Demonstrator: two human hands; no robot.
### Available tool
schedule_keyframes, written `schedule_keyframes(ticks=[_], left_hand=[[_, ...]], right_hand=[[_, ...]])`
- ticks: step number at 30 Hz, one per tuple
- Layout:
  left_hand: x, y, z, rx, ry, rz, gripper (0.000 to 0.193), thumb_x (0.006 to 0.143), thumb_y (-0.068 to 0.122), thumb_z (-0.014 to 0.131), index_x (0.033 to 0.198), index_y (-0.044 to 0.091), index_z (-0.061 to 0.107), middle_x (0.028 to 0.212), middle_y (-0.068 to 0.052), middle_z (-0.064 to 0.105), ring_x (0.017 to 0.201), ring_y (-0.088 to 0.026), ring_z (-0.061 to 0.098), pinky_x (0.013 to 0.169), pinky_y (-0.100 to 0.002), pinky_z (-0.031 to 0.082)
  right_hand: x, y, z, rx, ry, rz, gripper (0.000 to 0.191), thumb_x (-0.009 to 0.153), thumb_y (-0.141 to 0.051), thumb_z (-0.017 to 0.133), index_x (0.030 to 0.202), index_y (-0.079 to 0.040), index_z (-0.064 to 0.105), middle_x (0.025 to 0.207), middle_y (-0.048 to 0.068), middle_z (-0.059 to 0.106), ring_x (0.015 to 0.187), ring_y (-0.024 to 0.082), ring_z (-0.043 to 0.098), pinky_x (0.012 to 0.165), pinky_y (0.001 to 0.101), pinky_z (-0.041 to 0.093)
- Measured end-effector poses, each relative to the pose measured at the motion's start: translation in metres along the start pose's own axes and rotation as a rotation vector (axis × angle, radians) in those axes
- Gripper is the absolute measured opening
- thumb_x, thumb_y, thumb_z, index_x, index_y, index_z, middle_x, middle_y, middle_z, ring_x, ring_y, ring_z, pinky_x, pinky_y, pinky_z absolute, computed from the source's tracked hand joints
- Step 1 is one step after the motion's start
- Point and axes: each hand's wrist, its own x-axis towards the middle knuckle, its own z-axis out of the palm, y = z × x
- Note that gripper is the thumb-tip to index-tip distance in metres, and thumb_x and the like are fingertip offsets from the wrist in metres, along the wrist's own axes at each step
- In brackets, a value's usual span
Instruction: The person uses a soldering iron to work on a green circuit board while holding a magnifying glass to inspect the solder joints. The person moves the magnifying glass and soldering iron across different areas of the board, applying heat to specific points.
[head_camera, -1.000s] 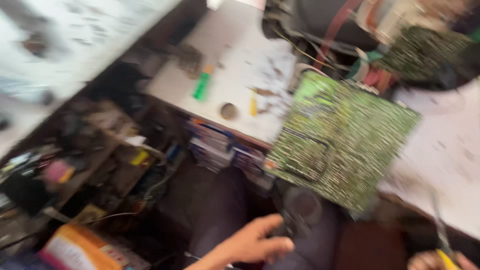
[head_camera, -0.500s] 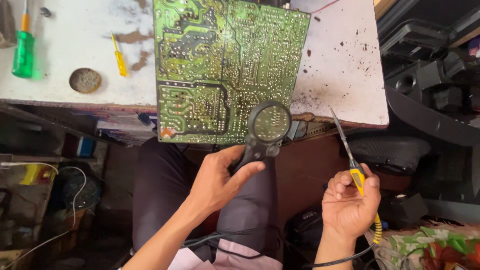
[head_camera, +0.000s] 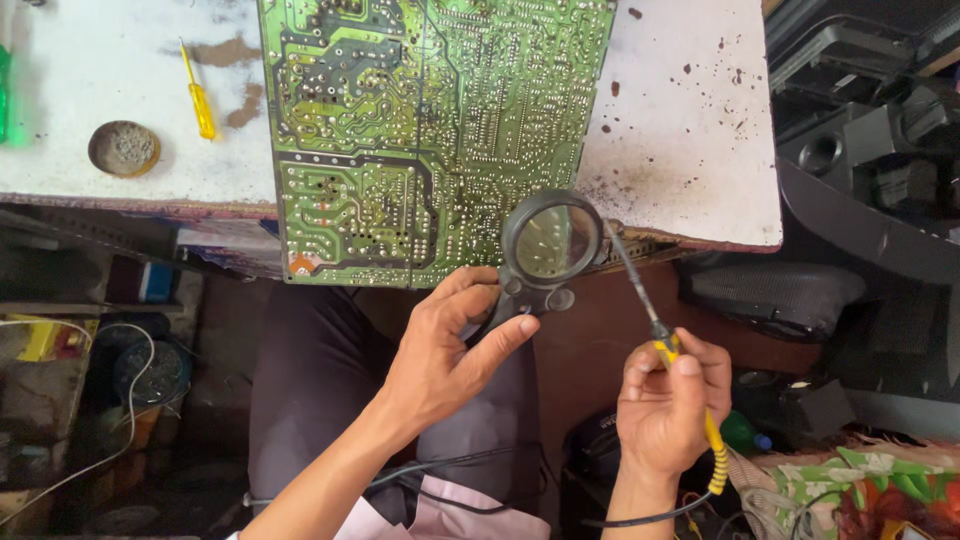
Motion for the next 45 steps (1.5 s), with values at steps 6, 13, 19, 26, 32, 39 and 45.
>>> schedule_keyframes(ticks=[6, 13, 19, 26, 32, 39, 45], left_hand=[[0.002, 0.001, 0.003, -0.016, 0.012, 0.061, 0.033, 0.089, 0.028, 0.079, 0.1, -0.003, 0.073, 0.124, -0.017, 0.066, 0.114, -0.027, 0.066, 0.098, -0.037, 0.051], [-0.003, -0.001, 0.005, -0.056, 0.0, 0.065, 0.032, 0.089, 0.027, 0.08, 0.104, -0.001, 0.075, 0.132, -0.017, 0.062, 0.121, -0.028, 0.063, 0.103, -0.038, 0.049], [-0.007, -0.006, 0.006, -0.063, -0.015, 0.084, 0.033, 0.089, 0.028, 0.08, 0.103, -0.001, 0.073, 0.134, -0.017, 0.06, 0.124, -0.028, 0.062, 0.104, -0.039, 0.049], [-0.014, -0.012, 0.005, -0.071, -0.041, 0.081, 0.033, 0.089, 0.027, 0.08, 0.106, -0.001, 0.075, 0.136, -0.018, 0.06, 0.128, -0.03, 0.061, 0.106, -0.039, 0.049], [-0.014, -0.011, 0.006, -0.083, -0.034, 0.079, 0.033, 0.089, 0.027, 0.079, 0.109, 0.001, 0.076, 0.136, -0.018, 0.059, 0.129, -0.029, 0.06, 0.107, -0.039, 0.048], [-0.013, -0.011, 0.006, -0.069, -0.024, 0.088, 0.033, 0.09, 0.028, 0.079, 0.106, 0.0, 0.075, 0.135, -0.017, 0.061, 0.128, -0.029, 0.06, 0.107, -0.039, 0.048], [-0.013, -0.011, 0.005, -0.095, -0.027, 0.067, 0.032, 0.09, 0.028, 0.079, 0.106, 0.0, 0.075, 0.134, -0.016, 0.061, 0.127, -0.028, 0.061, 0.107, -0.039, 0.048]], right_hand=[[-0.006, -0.008, 0.011, -0.228, -0.116, -0.118, 0.022, 0.1, 0.002, 0.062, 0.121, 0.004, 0.064, 0.096, 0.014, 0.065, 0.079, 0.018, 0.064, 0.064, 0.0299, 0.052], [-0.002, -0.012, 0.017, -0.326, -0.083, -0.142, 0.019, 0.099, 0.005, 0.064, 0.118, 0.005, 0.066, 0.099, 0.015, 0.067, 0.079, 0.018, 0.066, 0.064, 0.028, 0.053], [-0.013, -0.015, 0.013, -0.332, -0.065, -0.114, 0.019, 0.098, 0.001, 0.062, 0.116, 0.005, 0.066, 0.1, 0.014, 0.066, 0.077, 0.019, 0.065, 0.062, 0.0292, 0.052], [-0.014, 0.008, 0.007, -0.004, 0.049, 0.14, 0.019, 0.103, -0.015, 0.059, 0.113, 0.0, 0.064, 0.08, 0.015, 0.062, 0.063, 0.02, 0.054, 0.053, 0.0264, 0.041], [-0.007, 0.021, 0.005, 0.106, 0.101, 0.244, 0.02, 0.103, -0.02, 0.061, 0.112, -0.003, 0.064, 0.079, 0.01, 0.059, 0.066, 0.019, 0.053, 0.054, 0.0257, 0.04], [-0.001, 0.029, 0.005, 0.163, 0.066, 0.298, 0.02, 0.103, -0.023, 0.061, 0.112, -0.005, 0.064, 0.079, 0.009, 0.058, 0.066, 0.018, 0.052, 0.054, 0.0263, 0.039], [-0.001, 0.031, 0.001, 0.194, 0.036, 0.296, 0.02, 0.105, -0.023, 0.06, 0.112, -0.004, 0.065, 0.08, 0.01, 0.059, 0.066, 0.018, 0.051, 0.055, 0.0269, 0.038]])
